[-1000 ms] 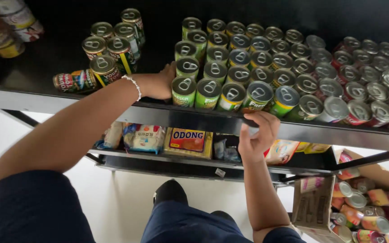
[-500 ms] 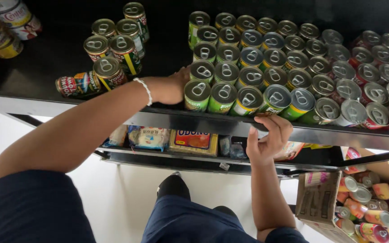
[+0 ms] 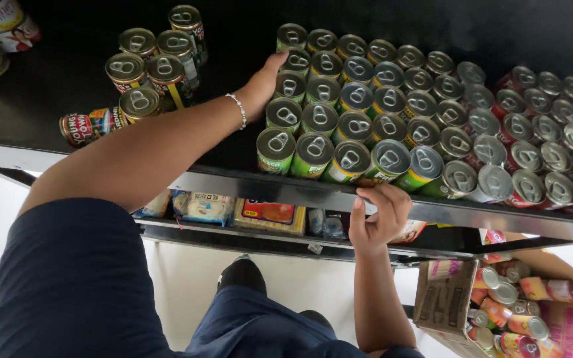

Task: The recorder is stocking and arranging canned goods from a cardboard box onto grocery store shelves.

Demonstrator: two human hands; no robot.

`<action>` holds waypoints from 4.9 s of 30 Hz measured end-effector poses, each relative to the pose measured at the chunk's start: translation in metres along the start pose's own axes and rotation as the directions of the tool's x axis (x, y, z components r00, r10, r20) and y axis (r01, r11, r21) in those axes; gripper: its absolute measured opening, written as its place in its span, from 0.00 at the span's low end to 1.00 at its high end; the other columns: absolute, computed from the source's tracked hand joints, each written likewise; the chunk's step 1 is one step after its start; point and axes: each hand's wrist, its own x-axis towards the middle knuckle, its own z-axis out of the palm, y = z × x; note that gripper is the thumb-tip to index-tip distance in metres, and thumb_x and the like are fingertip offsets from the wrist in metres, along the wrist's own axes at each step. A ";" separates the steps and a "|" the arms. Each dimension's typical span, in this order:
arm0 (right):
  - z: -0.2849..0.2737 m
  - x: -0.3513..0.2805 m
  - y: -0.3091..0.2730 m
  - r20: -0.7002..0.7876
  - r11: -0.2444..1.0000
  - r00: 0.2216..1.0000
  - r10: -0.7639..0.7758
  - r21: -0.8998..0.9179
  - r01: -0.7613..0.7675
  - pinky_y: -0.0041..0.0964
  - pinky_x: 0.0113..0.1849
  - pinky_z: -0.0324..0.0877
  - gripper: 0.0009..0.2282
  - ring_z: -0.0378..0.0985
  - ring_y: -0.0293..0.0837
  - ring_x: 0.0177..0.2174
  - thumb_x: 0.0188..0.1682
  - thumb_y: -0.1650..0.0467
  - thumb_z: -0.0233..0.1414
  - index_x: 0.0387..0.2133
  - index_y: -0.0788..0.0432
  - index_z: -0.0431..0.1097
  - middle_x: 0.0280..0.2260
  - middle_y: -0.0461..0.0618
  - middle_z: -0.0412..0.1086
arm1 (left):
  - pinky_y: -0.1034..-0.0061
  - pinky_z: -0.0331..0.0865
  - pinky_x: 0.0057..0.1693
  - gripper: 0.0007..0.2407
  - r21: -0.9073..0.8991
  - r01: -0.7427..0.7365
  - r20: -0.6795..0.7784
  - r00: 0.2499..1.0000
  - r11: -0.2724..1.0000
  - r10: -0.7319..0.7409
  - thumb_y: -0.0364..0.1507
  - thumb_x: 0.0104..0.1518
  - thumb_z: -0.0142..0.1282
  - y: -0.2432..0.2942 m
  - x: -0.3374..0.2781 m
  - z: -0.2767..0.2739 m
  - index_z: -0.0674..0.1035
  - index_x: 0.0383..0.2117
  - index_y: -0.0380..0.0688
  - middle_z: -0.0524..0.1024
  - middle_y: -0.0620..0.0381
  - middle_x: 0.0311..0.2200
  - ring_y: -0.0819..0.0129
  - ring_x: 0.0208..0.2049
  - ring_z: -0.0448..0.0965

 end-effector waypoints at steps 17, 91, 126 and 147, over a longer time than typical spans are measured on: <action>-0.003 0.005 0.001 0.052 1.000 0.998 0.018 0.004 -0.018 0.46 0.51 0.64 0.09 0.70 0.52 0.46 0.51 0.65 0.57 0.37 0.58 0.75 0.45 0.52 0.69 | 0.59 0.47 0.73 0.32 0.840 -0.285 0.040 0.881 0.462 0.471 0.52 0.73 0.34 -0.001 -0.005 -0.053 0.52 0.74 0.41 0.48 0.46 0.75 0.49 0.74 0.47; -0.161 -0.068 -0.162 0.313 0.768 0.704 0.637 -0.183 -0.614 0.47 0.44 0.70 0.07 0.75 0.55 0.40 0.46 0.76 0.57 0.38 0.61 0.74 0.38 0.53 0.74 | 0.58 0.66 0.60 0.09 0.324 -0.873 0.923 0.376 0.366 0.080 0.23 0.51 0.60 -0.102 -0.208 0.212 0.81 0.39 0.44 0.75 0.52 0.47 0.53 0.52 0.74; -0.627 -0.230 0.253 -0.047 -0.076 -0.061 0.997 -0.498 -0.864 0.46 0.45 0.70 0.08 0.75 0.54 0.43 0.48 0.68 0.56 0.37 0.59 0.75 0.39 0.53 0.73 | 0.53 0.74 0.53 0.12 0.600 -0.791 0.275 0.345 -0.120 -0.897 0.35 0.56 0.57 -0.620 0.178 0.563 0.84 0.38 0.41 0.78 0.42 0.45 0.44 0.48 0.78; -0.725 -0.455 0.630 0.040 0.100 0.093 0.995 -0.541 -0.835 0.48 0.55 0.66 0.21 0.69 0.58 0.54 0.44 0.75 0.58 0.52 0.54 0.66 0.52 0.53 0.66 | 0.57 0.68 0.61 0.27 0.979 0.174 -0.205 0.808 -0.108 -0.552 0.34 0.42 0.74 -0.826 0.311 0.573 0.78 0.53 0.60 0.62 0.48 0.62 0.39 0.55 0.67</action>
